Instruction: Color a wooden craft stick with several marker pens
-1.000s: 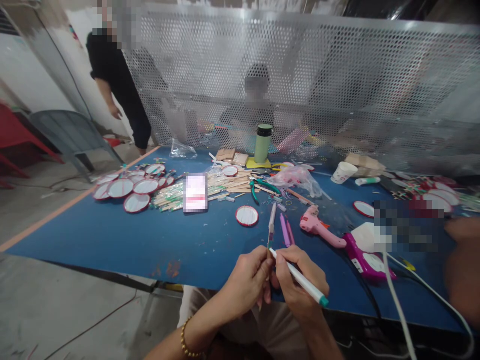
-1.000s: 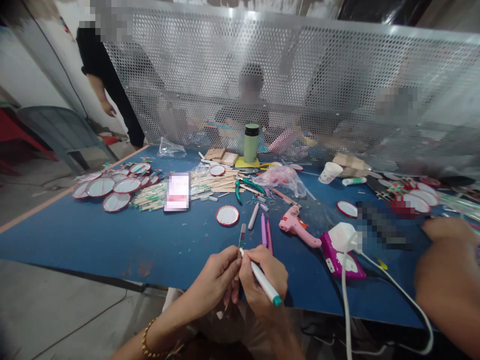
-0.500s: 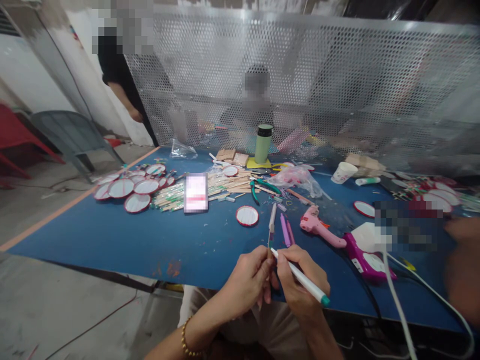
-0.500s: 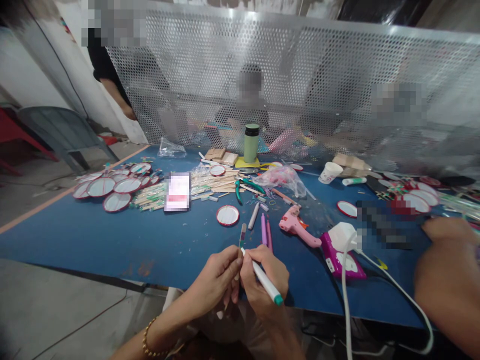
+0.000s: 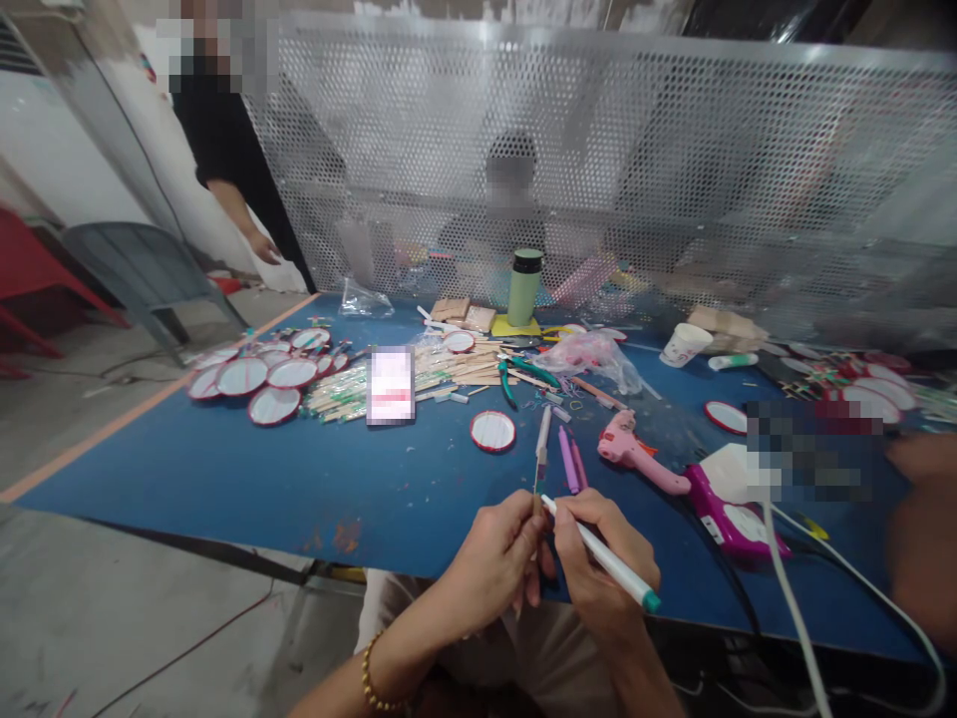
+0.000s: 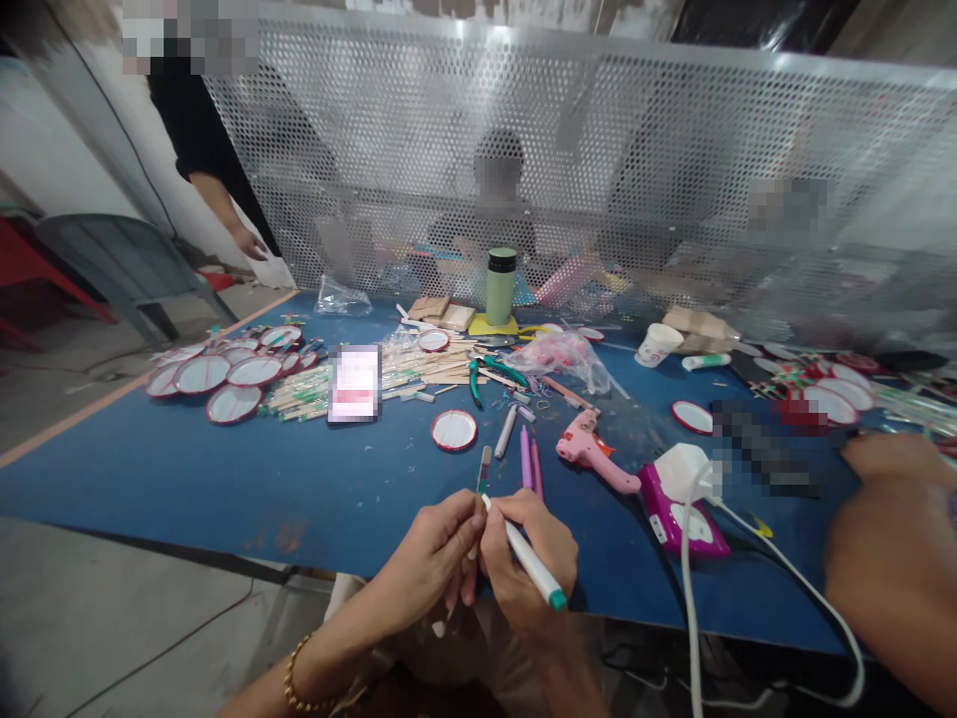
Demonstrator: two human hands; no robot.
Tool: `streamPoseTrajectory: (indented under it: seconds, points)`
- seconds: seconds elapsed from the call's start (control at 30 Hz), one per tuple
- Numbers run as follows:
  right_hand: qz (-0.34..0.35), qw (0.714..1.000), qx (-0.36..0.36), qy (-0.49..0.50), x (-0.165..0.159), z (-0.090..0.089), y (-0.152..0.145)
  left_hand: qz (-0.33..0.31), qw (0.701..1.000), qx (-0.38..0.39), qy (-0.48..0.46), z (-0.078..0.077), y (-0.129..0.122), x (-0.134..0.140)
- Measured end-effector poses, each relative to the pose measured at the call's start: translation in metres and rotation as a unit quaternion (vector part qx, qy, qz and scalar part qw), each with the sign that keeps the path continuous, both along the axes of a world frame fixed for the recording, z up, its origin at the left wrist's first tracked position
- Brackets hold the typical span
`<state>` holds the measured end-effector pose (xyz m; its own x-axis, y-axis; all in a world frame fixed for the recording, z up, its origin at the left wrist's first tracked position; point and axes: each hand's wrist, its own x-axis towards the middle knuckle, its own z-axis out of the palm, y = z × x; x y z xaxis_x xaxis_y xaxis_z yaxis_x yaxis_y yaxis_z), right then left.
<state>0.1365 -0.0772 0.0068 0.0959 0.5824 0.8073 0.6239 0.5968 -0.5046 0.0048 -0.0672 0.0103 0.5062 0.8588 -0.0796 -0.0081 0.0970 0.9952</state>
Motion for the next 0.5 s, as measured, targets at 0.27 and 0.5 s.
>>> streamPoseTrajectory:
  seconds: [0.27,0.5]
  points:
    - [-0.001,1.0,0.001,-0.009,-0.0016,0.0011,0.0002,0.003,1.0,-0.002,0.001,-0.0013,-0.0004,0.0]
    - [-0.001,1.0,0.001,-0.007,-0.0001,-0.0008,0.0006,0.003,1.0,-0.006,0.0,0.0005,-0.0008,-0.0008]
